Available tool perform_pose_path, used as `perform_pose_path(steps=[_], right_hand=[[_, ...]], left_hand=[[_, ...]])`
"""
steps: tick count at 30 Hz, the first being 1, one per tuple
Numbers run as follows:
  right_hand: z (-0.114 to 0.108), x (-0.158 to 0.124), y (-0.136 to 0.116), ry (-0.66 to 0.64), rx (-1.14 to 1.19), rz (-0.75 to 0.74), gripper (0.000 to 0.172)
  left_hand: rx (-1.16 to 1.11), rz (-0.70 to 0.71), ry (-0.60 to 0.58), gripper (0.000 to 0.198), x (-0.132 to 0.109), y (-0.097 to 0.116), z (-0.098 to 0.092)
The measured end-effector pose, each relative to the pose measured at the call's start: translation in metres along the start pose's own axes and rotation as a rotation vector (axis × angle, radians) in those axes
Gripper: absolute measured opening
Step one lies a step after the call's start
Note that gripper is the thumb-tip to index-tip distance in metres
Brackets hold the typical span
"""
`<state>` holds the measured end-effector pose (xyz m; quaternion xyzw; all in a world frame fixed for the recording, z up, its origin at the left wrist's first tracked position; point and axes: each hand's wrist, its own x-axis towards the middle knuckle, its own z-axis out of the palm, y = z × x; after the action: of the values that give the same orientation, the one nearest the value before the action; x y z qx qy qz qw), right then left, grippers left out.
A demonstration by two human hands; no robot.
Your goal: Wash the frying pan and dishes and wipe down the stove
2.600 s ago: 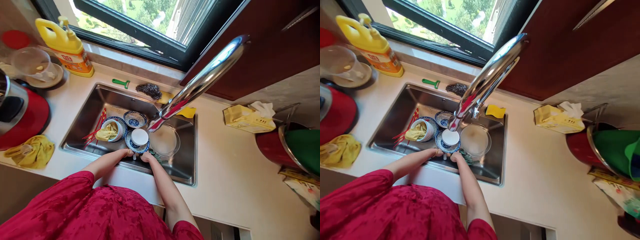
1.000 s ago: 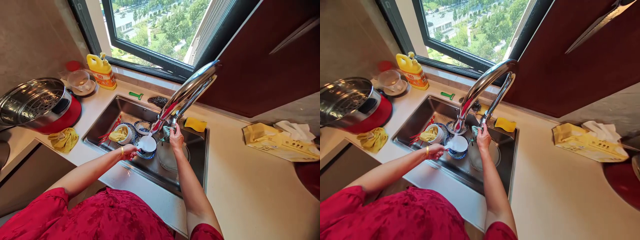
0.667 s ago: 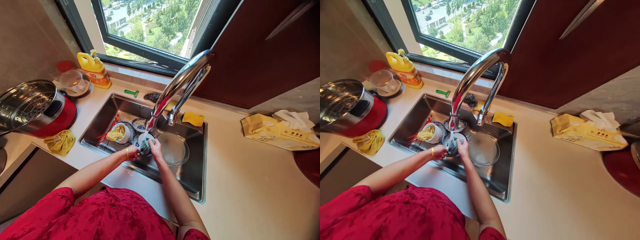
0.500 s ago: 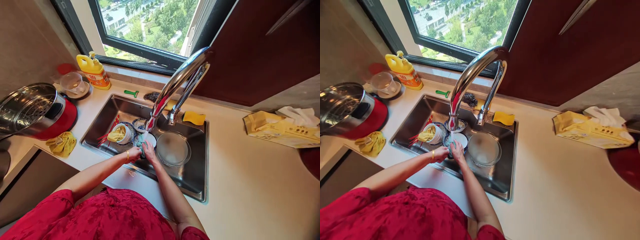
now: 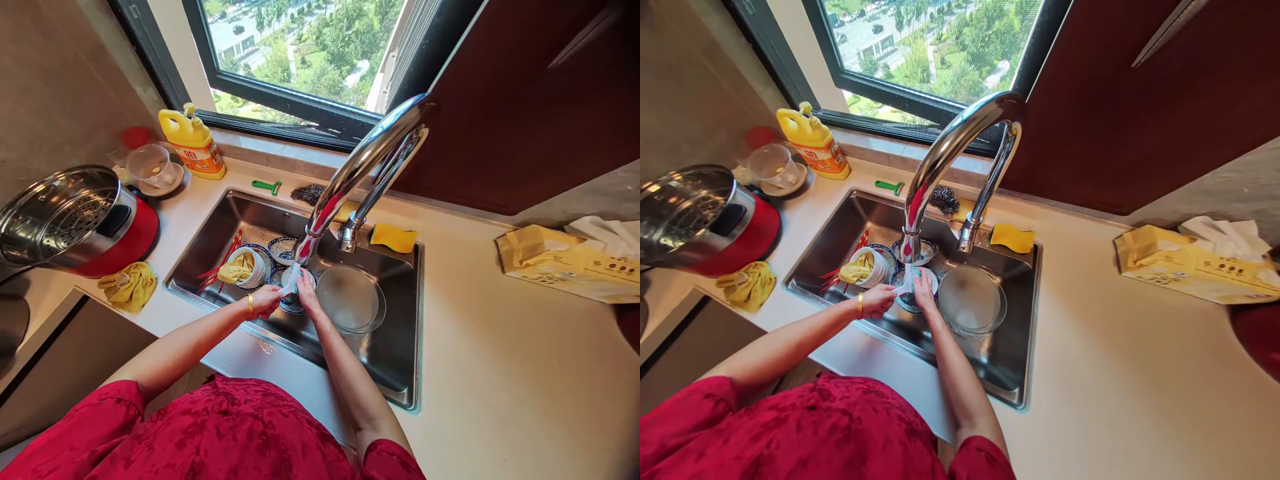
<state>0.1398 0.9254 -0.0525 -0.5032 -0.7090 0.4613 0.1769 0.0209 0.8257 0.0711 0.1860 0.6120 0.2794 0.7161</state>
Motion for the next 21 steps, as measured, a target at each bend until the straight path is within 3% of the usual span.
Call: perform_pose_path(steps=[5, 7, 9, 13, 16, 21], right_hand=[[-0.009, -0.023, -0.011, -0.125, -0.064, -0.172, 0.047], [-0.013, -0.023, -0.019, -0.153, -0.098, -0.314, 0.044], [-0.015, -0.015, -0.027, -0.125, -0.059, -0.360, 0.042], [-0.017, 0.013, -0.030, 0.031, 0.091, -0.177, 0.041], [-0.020, 0.027, -0.015, 0.175, 0.161, 0.006, 0.053], [-0.015, 0.017, 0.009, 0.325, 0.310, 0.266, 0.067]], left_hand=[[0.020, -0.013, 0.019, 0.021, 0.008, 0.003, -0.010], [0.005, -0.001, -0.005, 0.021, 0.008, 0.007, -0.014], [0.003, 0.026, -0.028, 0.024, 0.005, 0.012, -0.015], [0.099, 0.083, -0.057, 0.036, -0.001, 0.013, -0.010], [0.264, 0.124, -0.037, 0.040, 0.003, 0.006, -0.001], [0.766, 0.321, 0.114, 0.028, 0.018, -0.016, 0.023]])
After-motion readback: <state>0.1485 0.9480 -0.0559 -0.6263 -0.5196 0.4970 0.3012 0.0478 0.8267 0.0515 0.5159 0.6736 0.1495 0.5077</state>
